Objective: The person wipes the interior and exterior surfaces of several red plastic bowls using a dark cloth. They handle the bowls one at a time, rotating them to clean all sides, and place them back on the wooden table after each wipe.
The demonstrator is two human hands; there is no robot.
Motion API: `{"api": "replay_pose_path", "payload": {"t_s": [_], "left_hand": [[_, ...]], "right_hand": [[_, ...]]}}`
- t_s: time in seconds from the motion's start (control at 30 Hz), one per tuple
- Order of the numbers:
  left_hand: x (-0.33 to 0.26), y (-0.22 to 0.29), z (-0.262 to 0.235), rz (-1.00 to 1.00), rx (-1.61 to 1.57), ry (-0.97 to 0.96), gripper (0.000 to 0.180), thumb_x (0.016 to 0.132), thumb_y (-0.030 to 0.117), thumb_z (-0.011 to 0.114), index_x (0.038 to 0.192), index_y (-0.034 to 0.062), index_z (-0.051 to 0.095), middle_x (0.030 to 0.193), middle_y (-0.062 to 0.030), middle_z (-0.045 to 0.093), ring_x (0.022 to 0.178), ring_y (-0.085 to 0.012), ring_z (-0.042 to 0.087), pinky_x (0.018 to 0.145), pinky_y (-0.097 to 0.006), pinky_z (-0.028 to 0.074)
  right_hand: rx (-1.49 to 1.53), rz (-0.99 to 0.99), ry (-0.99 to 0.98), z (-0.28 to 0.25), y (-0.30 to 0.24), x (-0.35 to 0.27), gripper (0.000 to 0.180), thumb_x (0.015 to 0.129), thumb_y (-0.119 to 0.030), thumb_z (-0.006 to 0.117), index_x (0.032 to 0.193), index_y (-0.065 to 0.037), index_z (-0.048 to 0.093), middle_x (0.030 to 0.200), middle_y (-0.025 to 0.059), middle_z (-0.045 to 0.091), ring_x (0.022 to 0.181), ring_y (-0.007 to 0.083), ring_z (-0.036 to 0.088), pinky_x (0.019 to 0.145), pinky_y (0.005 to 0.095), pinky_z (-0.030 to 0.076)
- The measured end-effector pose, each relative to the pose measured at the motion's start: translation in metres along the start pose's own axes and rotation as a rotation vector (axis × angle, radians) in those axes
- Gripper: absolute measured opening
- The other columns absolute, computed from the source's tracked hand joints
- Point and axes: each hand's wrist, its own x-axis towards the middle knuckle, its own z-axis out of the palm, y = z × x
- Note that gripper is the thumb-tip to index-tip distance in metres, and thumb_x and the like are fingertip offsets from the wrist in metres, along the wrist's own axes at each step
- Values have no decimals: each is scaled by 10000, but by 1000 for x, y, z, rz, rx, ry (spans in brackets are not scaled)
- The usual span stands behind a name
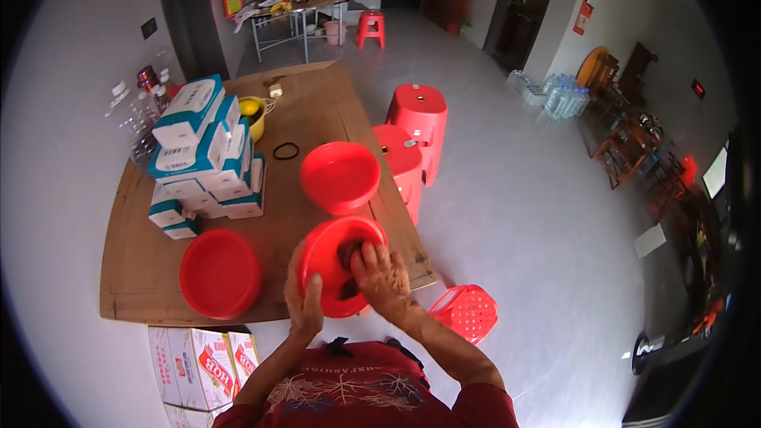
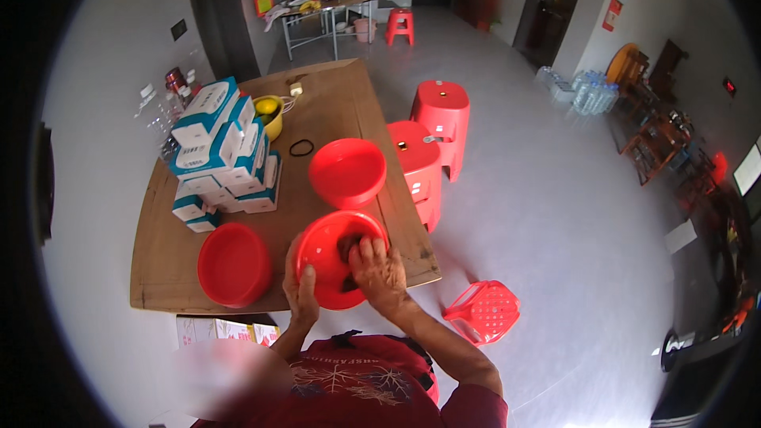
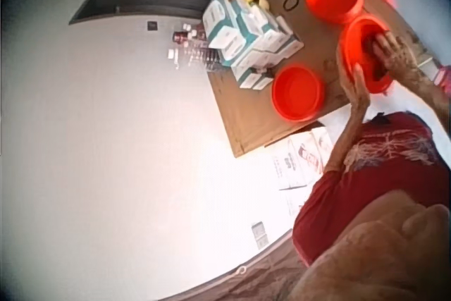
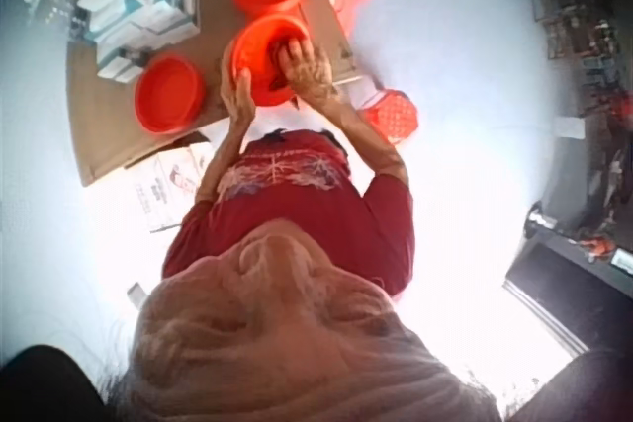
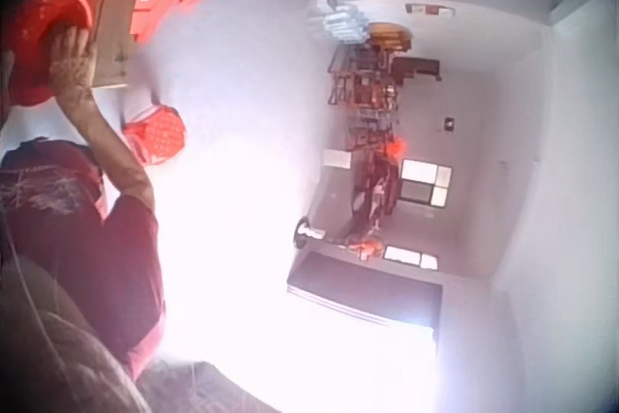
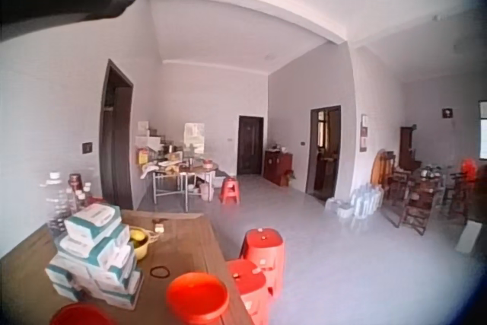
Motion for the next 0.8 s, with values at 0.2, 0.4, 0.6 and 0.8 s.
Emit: {"api": "replay_pose_path", "payload": {"t_s": [0.2,0.4,0.6,0.8], "left_hand": [[-1,-8,7,7,-3,-82,500,925,210,425,1338,-70,390,1335,-205,456,1241,-288,432,1051,-387,310],[-1,-3,26,-19,-69,-143,547,958,314,370,1359,-58,373,1333,-194,459,1249,-270,420,1051,-376,300],[7,-5,10,-97,-104,-123,534,969,320,351,1351,-51,395,1302,-173,486,1214,-242,441,1032,-350,319],[3,-6,5,-105,-43,-85,489,969,267,361,1337,-49,419,1305,-152,490,1212,-235,446,1024,-338,331]], "right_hand": [[873,68,-287,-13,-25,-15,253,810,-83,541,1047,1,512,1013,188,557,916,327,566,722,446,477],[1316,465,101,-10,-19,16,258,834,5,504,1085,-29,456,872,81,518,818,180,535,673,320,468],[1344,59,-311,-31,-15,2,293,762,48,493,1036,-56,483,883,96,481,873,222,527,803,342,446],[637,-134,-534,-26,10,-27,350,772,-83,631,1095,-77,498,1062,172,477,1053,358,502,777,461,503]]}}
